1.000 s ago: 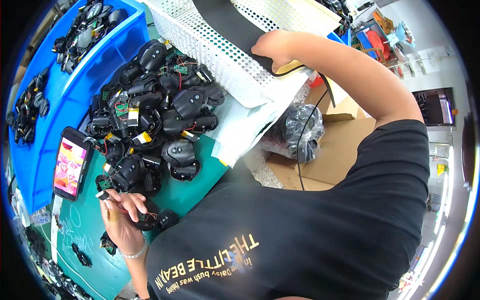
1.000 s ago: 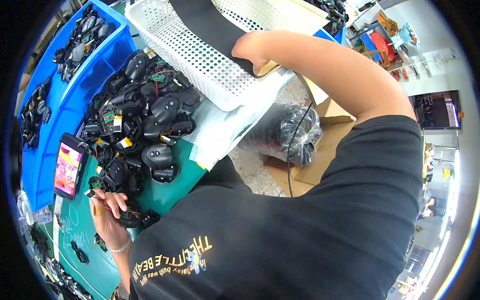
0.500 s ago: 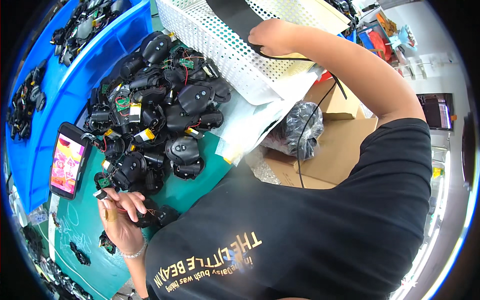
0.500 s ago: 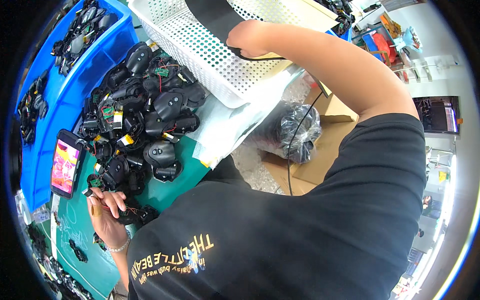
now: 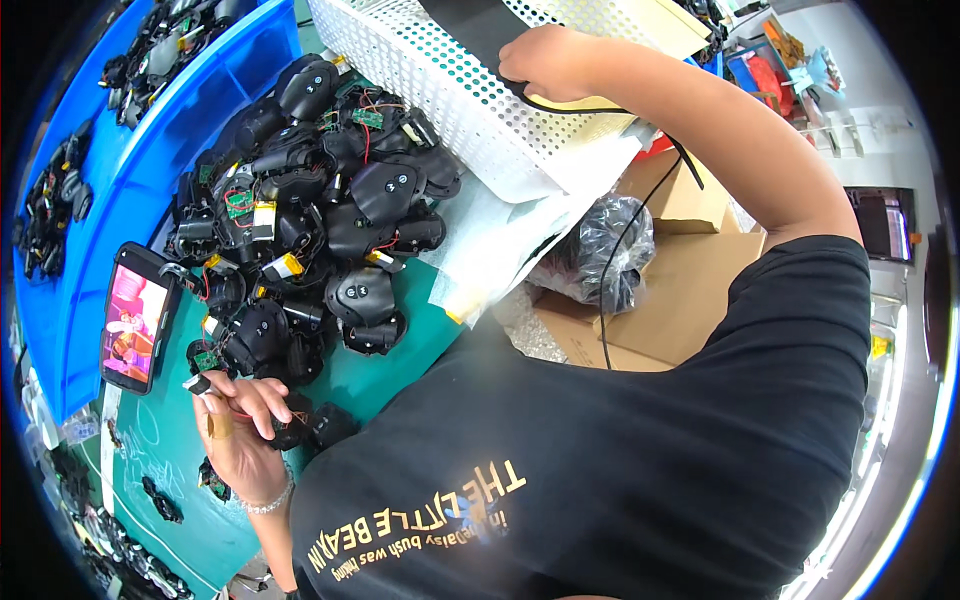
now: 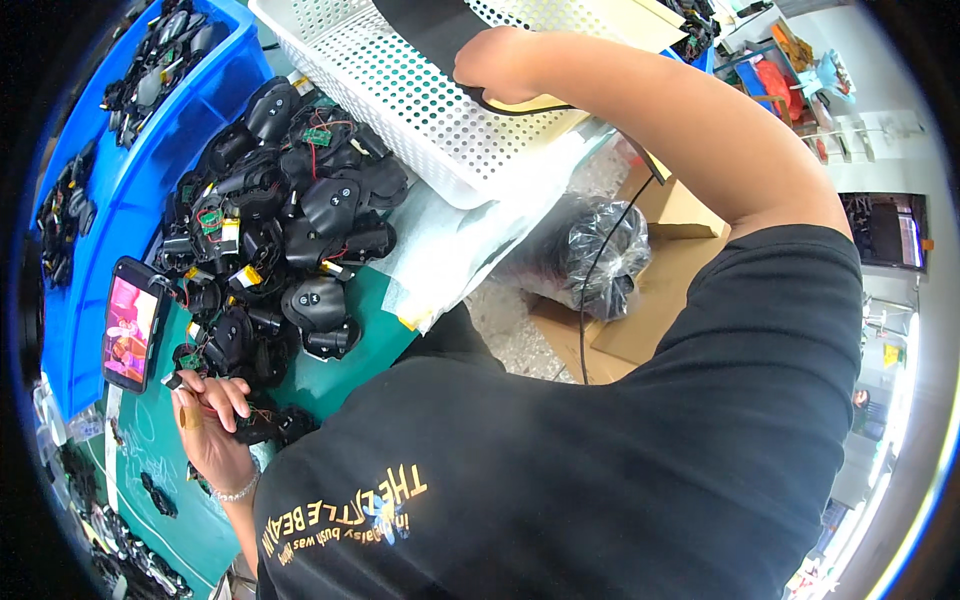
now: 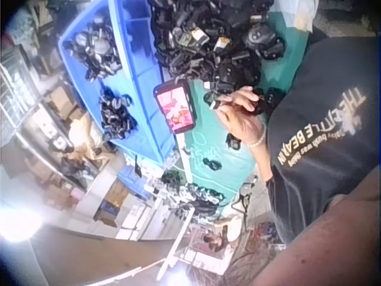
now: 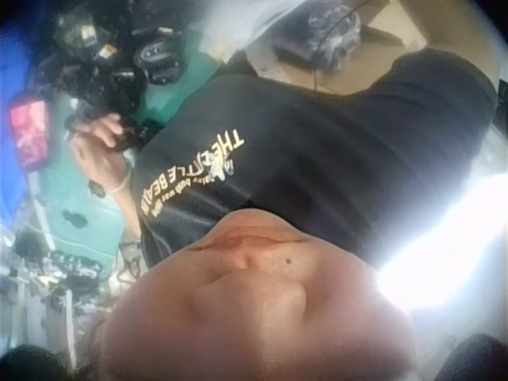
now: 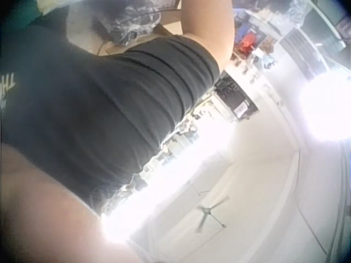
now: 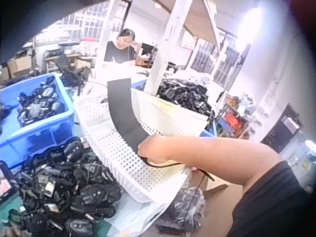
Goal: The person assembles small electronic devices by inserting batteries into black plastic casings and connecting internal wires. They handle the components one by one, placing finished units into a white basket and retrieving new parts from a blue bin on the workbench.
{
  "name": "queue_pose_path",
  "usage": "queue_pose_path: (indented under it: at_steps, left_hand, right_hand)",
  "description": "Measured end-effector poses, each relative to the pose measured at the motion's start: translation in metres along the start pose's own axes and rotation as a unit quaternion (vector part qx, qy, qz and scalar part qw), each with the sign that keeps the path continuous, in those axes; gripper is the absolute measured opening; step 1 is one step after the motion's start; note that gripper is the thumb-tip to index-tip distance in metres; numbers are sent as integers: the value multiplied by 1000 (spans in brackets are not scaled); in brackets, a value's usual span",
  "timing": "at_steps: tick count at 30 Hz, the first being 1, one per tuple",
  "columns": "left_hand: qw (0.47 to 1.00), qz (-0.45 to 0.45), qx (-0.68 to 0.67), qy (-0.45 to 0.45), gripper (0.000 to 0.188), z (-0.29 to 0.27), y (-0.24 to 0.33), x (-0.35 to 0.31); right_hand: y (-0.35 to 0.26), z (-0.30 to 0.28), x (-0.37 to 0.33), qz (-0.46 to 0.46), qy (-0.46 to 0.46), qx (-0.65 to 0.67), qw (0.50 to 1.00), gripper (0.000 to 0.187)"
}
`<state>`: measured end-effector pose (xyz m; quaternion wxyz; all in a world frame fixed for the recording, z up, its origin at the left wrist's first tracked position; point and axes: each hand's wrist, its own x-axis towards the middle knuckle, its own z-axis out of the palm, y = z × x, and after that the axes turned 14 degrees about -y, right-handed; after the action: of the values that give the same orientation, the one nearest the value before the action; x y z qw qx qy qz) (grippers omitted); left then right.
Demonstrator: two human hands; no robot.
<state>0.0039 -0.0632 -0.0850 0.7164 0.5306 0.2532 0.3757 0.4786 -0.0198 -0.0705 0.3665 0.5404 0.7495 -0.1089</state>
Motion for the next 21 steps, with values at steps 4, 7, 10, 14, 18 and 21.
queue_pose_path:
  at_steps: [4,7,10,14,18,21]
  left_hand:
    - [1000,2,8,3,25,1,1,-3]
    - [1000,1,3,5,25,0,2,-6]
    - [1000,-1,1,1,26,0,3,-5]
    - [1000,2,-1,-4,26,1,1,-5]
    - [1000,3,-20,16,27,-2,2,-13]
    - [999,-26,-26,18,29,-4,1,-9]
  right_hand:
    - [2,0,6,25,8,13,1000,9]
    - [2,-9,0,59,58,104,991,4]
    - [9,-13,-8,105,49,245,963,5]
    - [36,0,7,143,79,368,915,20]
    - [53,-11,14,67,158,577,799,26]
    - [79,-12,1,18,243,618,747,43]
